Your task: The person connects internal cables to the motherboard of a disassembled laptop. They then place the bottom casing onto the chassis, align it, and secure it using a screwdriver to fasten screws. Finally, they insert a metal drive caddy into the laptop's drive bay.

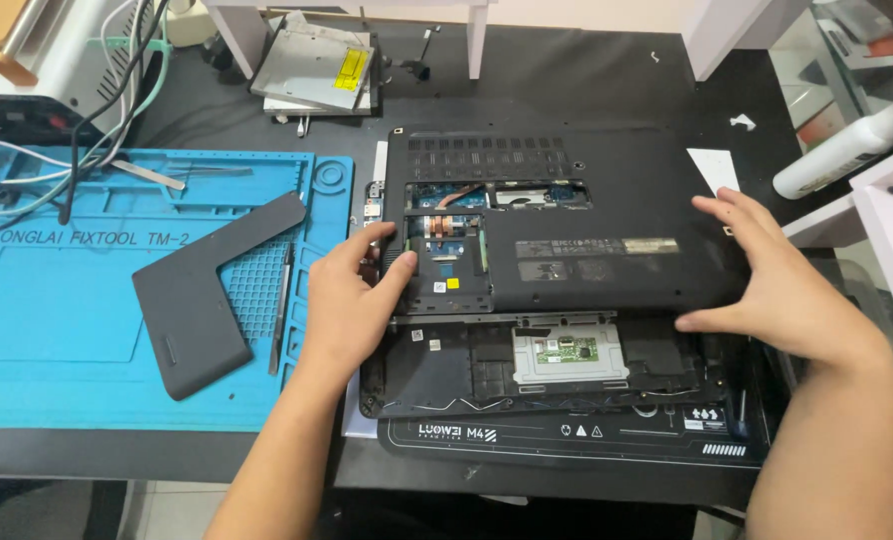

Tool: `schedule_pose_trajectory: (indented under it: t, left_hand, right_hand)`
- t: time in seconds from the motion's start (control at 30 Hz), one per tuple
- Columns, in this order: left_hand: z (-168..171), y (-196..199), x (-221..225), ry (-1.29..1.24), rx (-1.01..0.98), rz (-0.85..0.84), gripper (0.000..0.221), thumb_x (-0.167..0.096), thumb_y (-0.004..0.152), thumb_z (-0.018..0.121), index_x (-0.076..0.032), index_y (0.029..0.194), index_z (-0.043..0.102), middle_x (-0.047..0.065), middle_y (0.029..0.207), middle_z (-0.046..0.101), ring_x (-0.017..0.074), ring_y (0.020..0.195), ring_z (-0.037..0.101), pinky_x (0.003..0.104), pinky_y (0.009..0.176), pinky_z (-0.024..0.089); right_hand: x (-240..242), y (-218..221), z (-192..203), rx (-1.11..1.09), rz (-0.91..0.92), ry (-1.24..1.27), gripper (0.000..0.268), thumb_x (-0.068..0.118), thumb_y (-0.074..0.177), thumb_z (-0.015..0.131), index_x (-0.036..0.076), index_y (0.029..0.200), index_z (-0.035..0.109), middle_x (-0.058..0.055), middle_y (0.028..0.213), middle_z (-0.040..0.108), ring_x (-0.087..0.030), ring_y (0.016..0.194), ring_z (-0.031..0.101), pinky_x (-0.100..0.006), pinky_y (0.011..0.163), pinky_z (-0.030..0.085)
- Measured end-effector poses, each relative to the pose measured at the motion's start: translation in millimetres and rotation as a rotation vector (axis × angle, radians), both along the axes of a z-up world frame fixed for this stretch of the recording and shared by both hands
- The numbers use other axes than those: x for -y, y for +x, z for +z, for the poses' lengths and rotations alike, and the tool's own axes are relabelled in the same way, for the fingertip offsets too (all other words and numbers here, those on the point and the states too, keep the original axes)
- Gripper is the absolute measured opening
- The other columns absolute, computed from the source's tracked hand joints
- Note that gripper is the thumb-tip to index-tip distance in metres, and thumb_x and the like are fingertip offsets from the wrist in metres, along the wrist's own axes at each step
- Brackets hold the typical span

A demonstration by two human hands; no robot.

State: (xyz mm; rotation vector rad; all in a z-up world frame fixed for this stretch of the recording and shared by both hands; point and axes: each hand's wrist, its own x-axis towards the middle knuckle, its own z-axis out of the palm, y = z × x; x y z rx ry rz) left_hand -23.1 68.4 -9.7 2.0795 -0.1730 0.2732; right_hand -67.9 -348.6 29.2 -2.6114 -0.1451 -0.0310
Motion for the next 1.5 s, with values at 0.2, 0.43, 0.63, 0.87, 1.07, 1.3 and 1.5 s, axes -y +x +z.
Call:
schedule_pose_trajectory:
  t: [0.2,0.43,0.63,0.87,1.07,1.3,1.5]
  left_hand:
    - [-9,7,-1,-0.130,-0.052,0.096,0.030,-0.018,0.088,0.074,-0.004,0.114,0.076,0.004,0.076,0.072,0.0080,0.059,0.060,0.026,0.056,0.050]
    - [-24,21,0,-0.189,-0.010,0.063,0.024,-0.014,0.090,0.073,-0.003,0.111,0.077,0.008,0.074,0.072,0.0090,0.062,0.058,0.027,0.057,0.048]
    - [-4,10,-4,-0.272,0.120,0.063,0.020,-0.014,0.091,0.070,-0.002,0.107,0.076,0.011,0.105,0.080,0.0087,0.070,0.066,0.026,0.064,0.054]
    - [3,-56,-16,0.033,0.321,0.012,0.024,-0.014,0.098,0.065,-0.006,0.120,0.072,0.020,0.134,0.070,0.0290,0.106,0.071,0.038,0.093,0.050]
    - [-22,-91,-23,0.130,0.254,0.014,0.030,-0.017,0.097,0.062,-0.009,0.125,0.070,0.017,0.141,0.066,0.0271,0.126,0.063,0.040,0.102,0.039]
    - [-35,-94,-23,0.156,0.241,0.033,0.031,-0.016,0.098,0.060,-0.008,0.126,0.070,0.018,0.142,0.065,0.0297,0.139,0.054,0.044,0.107,0.034]
    - [-33,-94,-23,0.190,0.236,0.003,0.034,-0.018,0.098,0.062,-0.007,0.129,0.068,0.019,0.146,0.061,0.0306,0.141,0.051,0.044,0.109,0.033]
  right_hand:
    - [-1,11,-17,-0.023,-0.152,0.492,0.102,0.021,0.076,0.077,0.013,0.167,0.031,-0.011,0.169,0.038,-0.028,0.143,0.044,-0.037,0.114,0.036]
    - [-7,26,-29,0.095,-0.459,0.441,0.077,0.026,0.090,0.078,0.006,0.157,0.047,-0.024,0.140,0.063,-0.027,0.124,0.064,-0.036,0.101,0.051]
    - [-16,7,-20,0.272,-0.346,0.292,0.067,0.019,0.086,0.086,0.000,0.145,0.061,-0.028,0.137,0.063,-0.027,0.128,0.060,-0.037,0.106,0.046]
    - [-42,-48,-12,0.371,-0.370,0.376,0.063,0.015,0.087,0.082,0.003,0.145,0.061,-0.022,0.142,0.065,-0.029,0.133,0.061,-0.036,0.110,0.046]
    - [-57,-73,-31,0.367,-0.367,0.242,0.063,0.015,0.086,0.083,0.001,0.144,0.062,-0.023,0.138,0.066,-0.028,0.132,0.063,-0.036,0.109,0.047]
    - [-60,-76,-55,0.354,-0.419,0.210,0.060,0.020,0.086,0.083,0.004,0.141,0.065,-0.021,0.127,0.072,-0.026,0.118,0.069,-0.035,0.103,0.051]
    - [-51,-75,-64,0.394,-0.401,0.167,0.056,0.021,0.089,0.085,0.005,0.140,0.067,-0.020,0.125,0.072,-0.027,0.120,0.068,-0.038,0.105,0.050]
